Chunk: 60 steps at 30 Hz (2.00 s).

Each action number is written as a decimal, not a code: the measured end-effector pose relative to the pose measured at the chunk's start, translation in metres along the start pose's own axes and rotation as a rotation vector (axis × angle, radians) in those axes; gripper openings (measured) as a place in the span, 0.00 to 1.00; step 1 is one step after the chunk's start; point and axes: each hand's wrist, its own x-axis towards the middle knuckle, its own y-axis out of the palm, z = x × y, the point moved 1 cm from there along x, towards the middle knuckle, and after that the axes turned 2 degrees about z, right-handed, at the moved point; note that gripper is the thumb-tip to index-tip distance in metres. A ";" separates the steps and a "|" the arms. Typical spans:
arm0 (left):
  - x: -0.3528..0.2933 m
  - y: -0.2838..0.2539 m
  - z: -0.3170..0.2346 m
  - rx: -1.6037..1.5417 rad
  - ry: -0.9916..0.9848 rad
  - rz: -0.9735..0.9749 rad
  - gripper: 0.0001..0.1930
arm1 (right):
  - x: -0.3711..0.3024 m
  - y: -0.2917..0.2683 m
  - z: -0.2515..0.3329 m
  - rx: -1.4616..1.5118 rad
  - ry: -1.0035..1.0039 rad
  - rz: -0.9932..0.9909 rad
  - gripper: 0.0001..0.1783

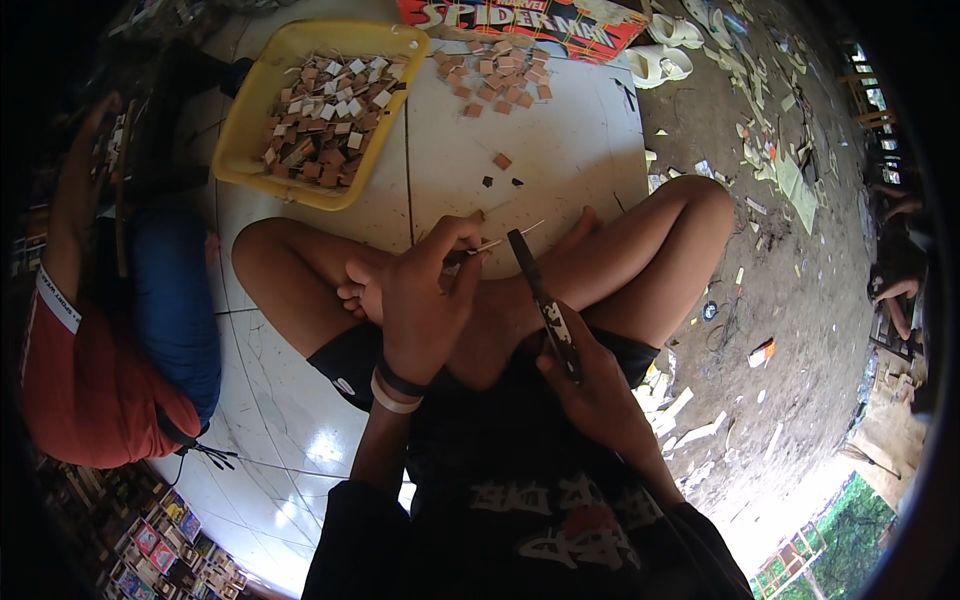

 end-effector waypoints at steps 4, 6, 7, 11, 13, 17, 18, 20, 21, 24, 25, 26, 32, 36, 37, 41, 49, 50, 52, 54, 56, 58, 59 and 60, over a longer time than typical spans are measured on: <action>-0.004 0.002 0.003 -0.182 -0.094 -0.029 0.12 | 0.001 -0.001 -0.002 0.024 -0.014 0.055 0.35; -0.003 0.008 0.008 -0.334 -0.088 -0.036 0.14 | 0.004 -0.001 -0.001 0.079 -0.108 0.073 0.35; -0.004 0.011 0.011 -0.429 -0.099 -0.074 0.14 | 0.005 -0.002 -0.001 0.200 -0.024 0.141 0.35; -0.007 0.028 0.016 -0.777 -0.165 -0.267 0.14 | 0.008 -0.001 0.003 0.520 0.213 0.291 0.34; -0.009 0.033 0.015 -0.737 -0.148 -0.376 0.13 | 0.010 0.010 0.004 0.435 0.175 0.217 0.34; -0.010 0.026 0.009 -0.215 0.045 -0.467 0.11 | 0.021 0.032 0.000 -0.235 -0.099 -0.136 0.39; -0.009 0.024 0.008 -0.081 0.092 -0.481 0.10 | 0.023 0.032 -0.002 -0.447 -0.182 -0.248 0.41; -0.007 0.022 0.007 -0.071 0.083 -0.493 0.08 | 0.024 0.032 -0.004 -0.411 -0.142 -0.188 0.44; -0.006 0.021 0.006 -0.065 0.074 -0.494 0.07 | 0.024 0.032 -0.003 -0.388 -0.115 -0.171 0.45; -0.003 0.018 0.006 -0.103 0.038 -0.461 0.08 | 0.025 0.027 0.002 -0.391 -0.103 -0.136 0.45; -0.001 0.016 0.007 -0.141 0.001 -0.440 0.08 | 0.026 0.026 0.003 -0.423 -0.104 -0.152 0.45; 0.001 0.014 0.008 -0.183 -0.034 -0.425 0.09 | 0.027 0.025 0.004 -0.453 -0.126 -0.172 0.44; 0.006 -0.019 0.010 -0.622 -0.253 -0.336 0.14 | 0.032 0.002 -0.004 -0.330 -0.145 -0.189 0.40; 0.007 -0.039 0.008 -0.677 -0.270 -0.282 0.13 | 0.027 -0.010 -0.006 -0.117 -0.210 0.011 0.38; 0.006 -0.041 0.007 -0.678 -0.268 -0.256 0.13 | 0.025 -0.010 -0.004 -0.065 -0.206 0.062 0.38; 0.002 -0.042 0.001 -0.667 -0.309 -0.141 0.13 | 0.020 -0.006 0.004 -0.045 -0.192 0.131 0.38; 0.001 -0.039 -0.005 -0.626 -0.333 -0.099 0.13 | 0.018 0.000 0.011 -0.070 -0.214 0.072 0.32; 0.002 -0.038 -0.005 -0.661 -0.327 -0.094 0.13 | 0.018 -0.001 0.011 -0.030 -0.198 0.090 0.31; 0.001 -0.034 -0.007 -0.747 -0.354 -0.099 0.14 | 0.014 -0.004 0.012 0.033 -0.113 0.119 0.30; 0.000 -0.027 -0.009 -0.752 -0.353 -0.086 0.15 | 0.012 -0.003 0.011 0.026 -0.105 0.114 0.30; -0.001 -0.020 -0.011 -0.813 -0.387 -0.094 0.15 | 0.013 0.002 0.008 0.011 -0.139 0.095 0.30; -0.002 -0.012 -0.013 -0.935 -0.445 -0.123 0.14 | 0.014 0.009 0.005 -0.011 -0.219 0.046 0.30; -0.004 -0.010 -0.013 -0.970 -0.480 -0.132 0.14 | 0.011 0.014 0.004 0.000 -0.190 0.041 0.31; -0.005 -0.008 -0.013 -0.967 -0.493 -0.130 0.14 | 0.009 0.019 0.002 0.010 -0.164 0.021 0.31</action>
